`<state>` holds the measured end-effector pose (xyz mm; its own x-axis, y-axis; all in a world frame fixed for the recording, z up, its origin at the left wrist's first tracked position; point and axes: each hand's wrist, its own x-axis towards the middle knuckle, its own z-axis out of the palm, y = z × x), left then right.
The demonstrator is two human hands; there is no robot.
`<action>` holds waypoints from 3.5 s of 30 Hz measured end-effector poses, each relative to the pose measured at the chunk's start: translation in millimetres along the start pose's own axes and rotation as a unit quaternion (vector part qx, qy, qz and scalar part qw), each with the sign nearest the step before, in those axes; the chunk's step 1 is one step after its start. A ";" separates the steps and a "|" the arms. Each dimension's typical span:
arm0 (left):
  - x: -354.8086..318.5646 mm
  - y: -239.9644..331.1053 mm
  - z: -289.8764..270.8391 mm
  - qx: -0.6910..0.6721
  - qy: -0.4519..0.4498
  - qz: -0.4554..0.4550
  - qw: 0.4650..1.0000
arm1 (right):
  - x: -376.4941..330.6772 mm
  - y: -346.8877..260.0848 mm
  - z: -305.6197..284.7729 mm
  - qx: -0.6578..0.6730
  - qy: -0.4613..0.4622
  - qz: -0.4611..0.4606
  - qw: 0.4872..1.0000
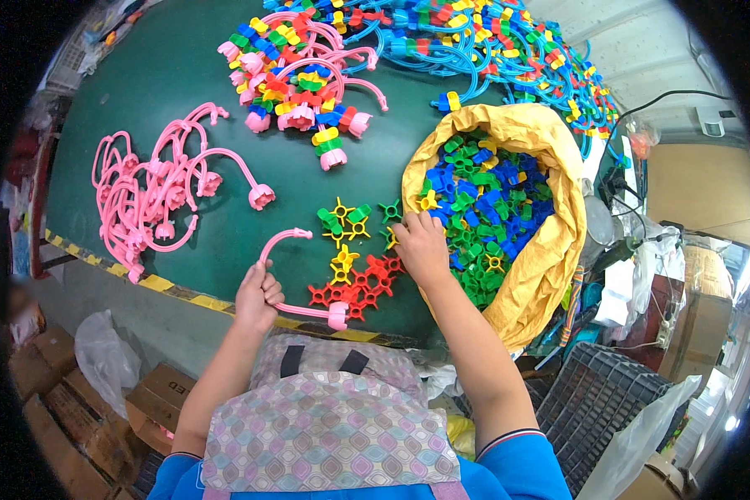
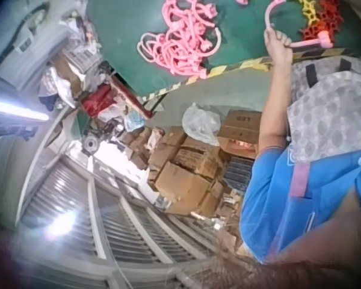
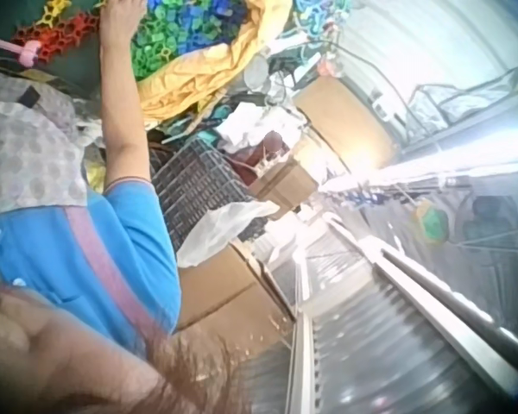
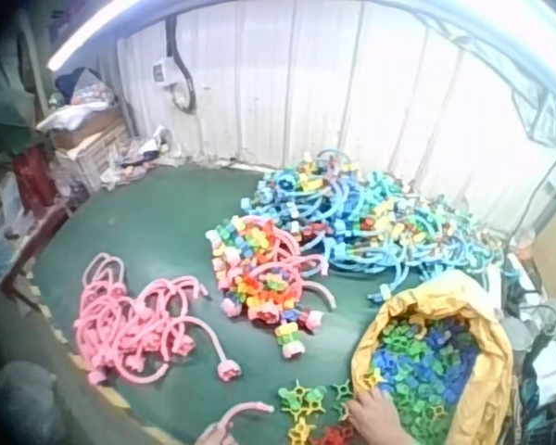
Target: The person repeatedly picks pink plastic hooks and colorful star-shaped connectors from a table and a yellow bag, then snaps them together by hand. The assembled units are placed on the table as the person continues the cycle of picking and joining parts.
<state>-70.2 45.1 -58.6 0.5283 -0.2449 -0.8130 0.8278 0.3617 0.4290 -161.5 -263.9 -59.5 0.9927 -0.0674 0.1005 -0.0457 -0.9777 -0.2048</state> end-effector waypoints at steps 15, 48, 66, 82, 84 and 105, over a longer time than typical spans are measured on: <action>6.4 -29.8 21.6 -0.045 0.003 -0.072 0.996 | 29.7 -35.4 23.8 0.010 -0.033 0.032 0.999; -0.8 -11.7 -1.7 -0.114 -0.133 -0.139 0.975 | 8.6 -51.0 -1.6 0.305 -0.027 0.259 0.916; 2.7 -29.2 -3.0 -0.104 -0.110 -0.142 0.978 | 29.4 54.9 -25.1 0.174 0.186 0.214 0.943; 6.6 -23.8 41.7 -0.128 -0.103 -0.144 0.976 | 11.5 34.1 -35.8 0.086 0.179 0.123 0.972; 5.7 -23.0 52.2 -0.115 -0.094 -0.150 0.977 | 16.9 -5.6 -35.4 0.256 0.171 0.094 0.947; 35.5 44.6 64.6 0.110 -0.074 0.290 0.948 | 135.3 -92.9 -77.0 0.492 -0.061 0.037 0.868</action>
<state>-2.3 -5.6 -42.9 0.9138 -0.1910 -0.3584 0.4007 0.2806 0.8722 -31.6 -197.5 48.1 0.9982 -0.0432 -0.0405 -0.0524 -0.3244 -0.9445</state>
